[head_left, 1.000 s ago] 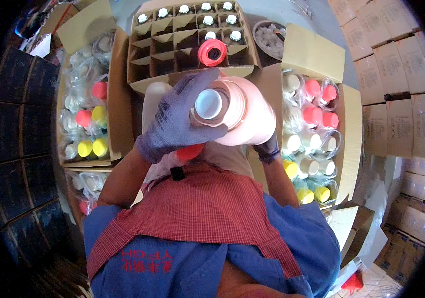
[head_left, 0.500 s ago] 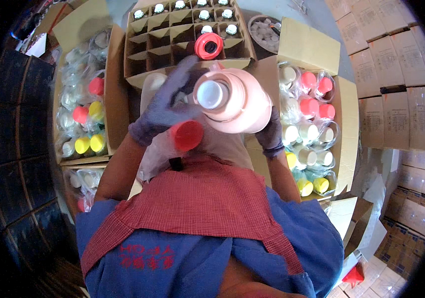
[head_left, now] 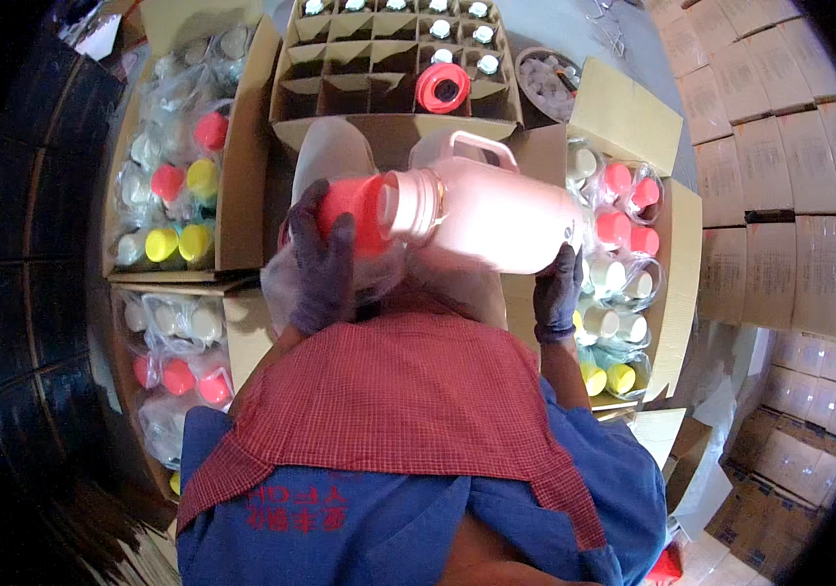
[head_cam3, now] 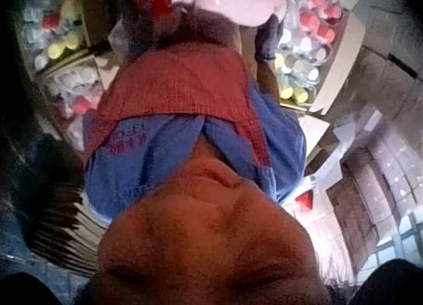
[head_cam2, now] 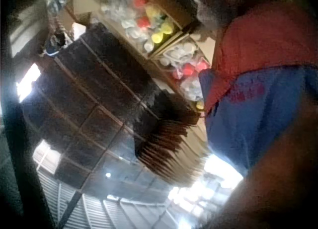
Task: The person assembles plastic containers by inserting metal components into the openings, securing them with red lids, and placing the finished units into cardboard boxes. The person handles multiple containers, lids, and metal parts throughout the process.
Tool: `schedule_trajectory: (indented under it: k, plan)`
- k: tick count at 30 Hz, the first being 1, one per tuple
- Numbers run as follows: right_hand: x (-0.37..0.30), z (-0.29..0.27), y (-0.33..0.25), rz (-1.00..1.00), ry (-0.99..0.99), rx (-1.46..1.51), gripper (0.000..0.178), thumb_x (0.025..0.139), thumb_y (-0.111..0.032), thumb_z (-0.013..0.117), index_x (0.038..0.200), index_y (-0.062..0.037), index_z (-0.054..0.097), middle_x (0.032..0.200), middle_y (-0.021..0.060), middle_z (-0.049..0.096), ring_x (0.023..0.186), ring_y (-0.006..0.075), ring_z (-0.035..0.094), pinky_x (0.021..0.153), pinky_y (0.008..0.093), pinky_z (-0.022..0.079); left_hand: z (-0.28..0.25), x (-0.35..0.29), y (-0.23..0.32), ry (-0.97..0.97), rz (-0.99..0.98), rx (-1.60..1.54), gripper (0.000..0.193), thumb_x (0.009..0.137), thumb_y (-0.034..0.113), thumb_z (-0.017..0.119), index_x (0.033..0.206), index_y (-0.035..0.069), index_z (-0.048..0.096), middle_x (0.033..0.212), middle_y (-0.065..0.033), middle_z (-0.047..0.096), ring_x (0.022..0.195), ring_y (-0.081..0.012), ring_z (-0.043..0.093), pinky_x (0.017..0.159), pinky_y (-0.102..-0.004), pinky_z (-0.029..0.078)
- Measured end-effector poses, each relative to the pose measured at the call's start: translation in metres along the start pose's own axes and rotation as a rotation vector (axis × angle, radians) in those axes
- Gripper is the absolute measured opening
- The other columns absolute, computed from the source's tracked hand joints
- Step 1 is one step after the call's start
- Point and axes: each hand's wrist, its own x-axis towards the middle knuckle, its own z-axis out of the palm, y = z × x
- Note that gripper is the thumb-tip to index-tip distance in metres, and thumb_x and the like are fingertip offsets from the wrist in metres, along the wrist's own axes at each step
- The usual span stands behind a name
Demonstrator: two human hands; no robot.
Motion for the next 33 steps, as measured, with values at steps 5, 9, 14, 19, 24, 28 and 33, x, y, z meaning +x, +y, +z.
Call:
schedule_trajectory:
  k: [5, 9, 14, 19, 24, 28, 33]
  plan:
    - [-0.028, 0.046, -0.054, -0.382, -0.086, -0.652, 0.048, 0.092, -0.028, 0.058, 0.128, 0.0018, 0.049, 0.123, 0.0134, 0.055, 0.109, 0.0230, 0.054, 0.093, 0.0339, 0.044, 0.017, -0.009, -0.004, 0.088, 0.493, 0.233, 0.047, 0.092, 0.026, 0.050, 0.133, 0.007, 0.039, 0.135, -0.0264, 0.038, 0.124, -0.0406, 0.041, 0.105, -0.0430, 0.032]
    - [-0.004, 0.090, -0.119, -0.831, -0.362, -1.228, 0.053, 0.082, -0.034, 0.068, 0.122, -0.0004, 0.056, 0.125, 0.0240, 0.053, 0.109, 0.0366, 0.057, 0.092, 0.0393, 0.045, 0.004, -0.018, 0.010, -0.413, -0.294, 0.313, 0.040, 0.083, 0.018, 0.063, 0.121, 0.008, 0.056, 0.102, -0.0202, 0.062, 0.092, -0.0320, 0.061, 0.090, -0.0408, 0.045]
    - [0.041, 0.199, -0.097, -0.902, -0.861, -1.528, 0.052, 0.083, -0.045, 0.062, 0.111, -0.0020, 0.057, 0.105, 0.0192, 0.058, 0.093, 0.0357, 0.062, 0.079, 0.0387, 0.052, -0.038, 0.027, 0.017, -0.443, 0.130, 0.301, 0.025, 0.087, 0.023, 0.060, 0.102, 0.004, 0.065, 0.095, -0.0160, 0.067, 0.085, -0.0221, 0.066, 0.082, -0.0334, 0.049]
    - [0.107, 0.255, -0.098, -0.591, -1.277, -1.042, 0.043, 0.087, -0.041, 0.058, 0.106, -0.0029, 0.060, 0.095, 0.0156, 0.063, 0.075, 0.0284, 0.065, 0.067, 0.0359, 0.051, -0.021, 0.115, 0.017, -0.250, 0.060, -0.352, 0.028, 0.092, 0.018, 0.053, 0.109, -0.002, 0.062, 0.115, -0.0131, 0.061, 0.106, -0.0203, 0.057, 0.092, -0.0330, 0.046]
    - [0.305, 0.178, 0.022, -0.310, -0.453, -1.156, 0.033, 0.089, -0.038, 0.058, 0.090, -0.0060, 0.065, 0.082, 0.0204, 0.065, 0.081, 0.0346, 0.064, 0.068, 0.0424, 0.050, 0.009, 0.154, 0.002, -0.386, -0.019, -0.515, 0.043, 0.098, 0.035, 0.043, 0.113, -0.002, 0.059, 0.115, -0.0133, 0.056, 0.109, -0.0222, 0.053, 0.096, -0.0355, 0.044]
    - [0.361, 0.133, 0.177, -0.497, -0.506, -1.478, 0.058, 0.084, -0.038, 0.062, 0.131, -0.0101, 0.043, 0.132, 0.0238, 0.044, 0.102, 0.0419, 0.056, 0.084, 0.0497, 0.047, 0.013, 0.191, 0.009, -0.553, 0.221, -0.418, 0.041, 0.097, 0.034, 0.041, 0.112, 0.000, 0.060, 0.112, -0.0150, 0.060, 0.119, -0.0321, 0.048, 0.103, -0.0437, 0.034]
    - [0.380, 0.155, 0.191, -0.358, -0.627, -1.861, 0.051, 0.079, -0.033, 0.066, 0.122, -0.0132, 0.049, 0.119, 0.0166, 0.052, 0.099, 0.0345, 0.058, 0.079, 0.0456, 0.047, 0.014, 0.203, 0.013, -0.598, 0.103, -0.384, 0.034, 0.094, 0.025, 0.045, 0.110, 0.000, 0.061, 0.117, -0.0139, 0.060, 0.122, -0.0318, 0.046, 0.105, -0.0441, 0.030]
